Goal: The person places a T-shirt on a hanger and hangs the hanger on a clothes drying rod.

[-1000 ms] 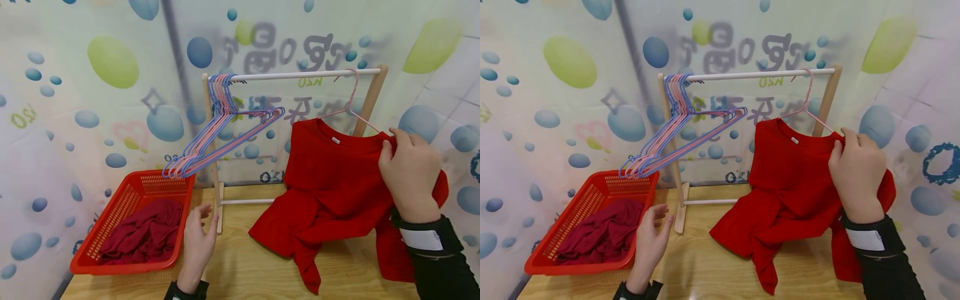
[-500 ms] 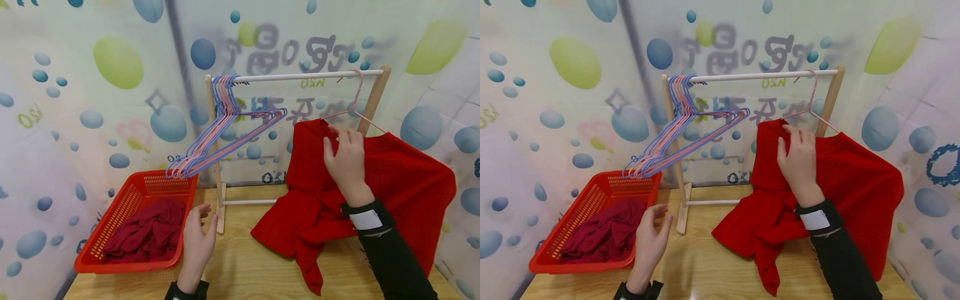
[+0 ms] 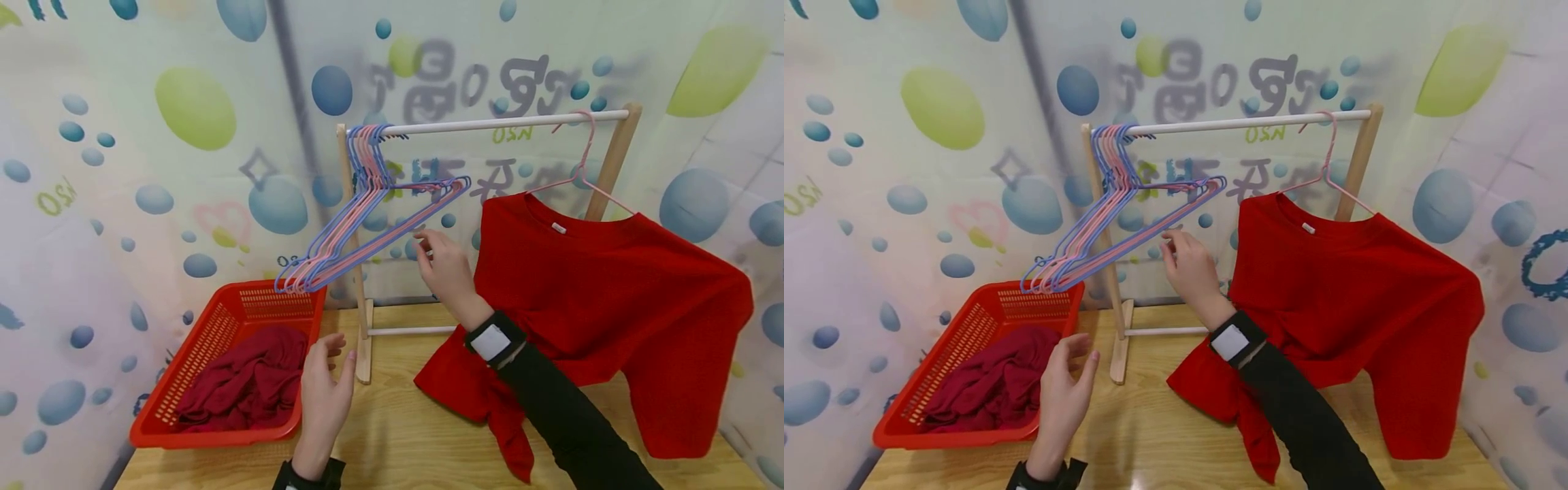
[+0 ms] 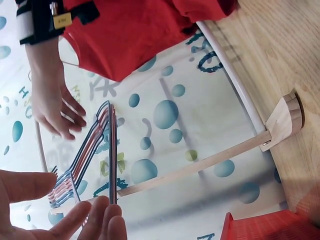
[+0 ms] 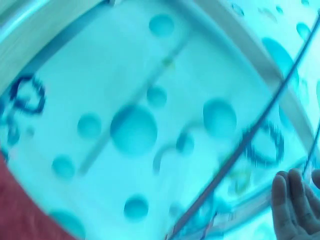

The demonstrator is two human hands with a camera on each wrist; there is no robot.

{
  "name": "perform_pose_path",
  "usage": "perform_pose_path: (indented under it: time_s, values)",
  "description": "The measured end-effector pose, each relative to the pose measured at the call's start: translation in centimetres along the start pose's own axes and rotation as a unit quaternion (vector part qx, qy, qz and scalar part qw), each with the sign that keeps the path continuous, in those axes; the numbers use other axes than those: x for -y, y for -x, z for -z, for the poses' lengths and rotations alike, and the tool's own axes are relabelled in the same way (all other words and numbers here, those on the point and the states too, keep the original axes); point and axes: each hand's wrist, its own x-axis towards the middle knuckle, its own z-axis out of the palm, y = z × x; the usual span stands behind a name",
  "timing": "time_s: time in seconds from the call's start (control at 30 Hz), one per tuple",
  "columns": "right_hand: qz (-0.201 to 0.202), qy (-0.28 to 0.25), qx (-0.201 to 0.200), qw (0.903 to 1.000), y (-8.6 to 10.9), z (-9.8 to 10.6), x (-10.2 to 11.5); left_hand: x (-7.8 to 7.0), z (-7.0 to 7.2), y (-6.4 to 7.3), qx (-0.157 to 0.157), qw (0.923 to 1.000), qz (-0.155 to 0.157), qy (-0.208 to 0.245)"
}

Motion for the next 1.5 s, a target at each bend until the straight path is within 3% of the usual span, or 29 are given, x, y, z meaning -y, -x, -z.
perform_pose_path:
  time_s: [0.13, 0.27, 0.37, 0.47, 0.57, 0.73, 0.83, 0.9, 1.13, 1.37, 1.5]
  values:
    - [0.028, -0.007, 0.015, 0.9995, -0.3, -2.6, 1.4, -0.1, -0.2, 0.1, 0.003, 1.0, 0.004, 0.003]
    - [0.031, -0.02, 0.03, 0.9989, -0.8, -4.5, 2.6, -0.1, -0.3, 0.1, 0.002, 1.0, 0.005, 0.004]
    - [0.005, -0.056, 0.046, 0.9974, -1.3, -5.2, 3.6, -0.2, -0.3, 0.1, 0.003, 1.0, 0.007, 0.002]
    - [-0.045, -0.116, 0.06, 0.9904, -1.9, -5.7, 4.6, -0.2, -0.3, 0.0, 0.006, 0.9999, 0.01, -0.001]
    - [-0.125, -0.201, 0.079, 0.9683, -2.6, -6.1, 5.7, -0.2, -0.3, 0.0, 0.007, 0.9999, 0.013, -0.002]
    - [-0.26, -0.34, 0.106, 0.8975, -3.9, -6.4, 7.2, 0.0, -0.2, 0.0, 0.001, 1.0, 0.008, -0.004]
    - [-0.299, -0.38, 0.111, 0.8681, -4.4, -6.4, 7.6, 0.1, -0.1, -0.1, -0.002, 1.0, 0.005, -0.006]
    - [-0.313, -0.394, 0.109, 0.8574, -4.6, -6.4, 7.8, 0.2, -0.1, -0.1, -0.002, 1.0, 0.006, -0.005]
    - [-0.337, -0.418, 0.11, 0.8362, -4.8, -5.9, 7.9, 0.2, -0.3, -0.1, -0.002, 0.9999, 0.01, 0.0]
    - [-0.371, -0.469, 0.139, 0.7897, -4.9, -5.2, 8.0, 0.1, -0.4, 0.1, -0.002, 1.0, 0.001, 0.003]
    - [-0.377, -0.49, 0.143, 0.7732, -5.1, -4.6, 8.3, 0.2, -0.4, 0.1, -0.007, 0.9999, -0.01, 0.001]
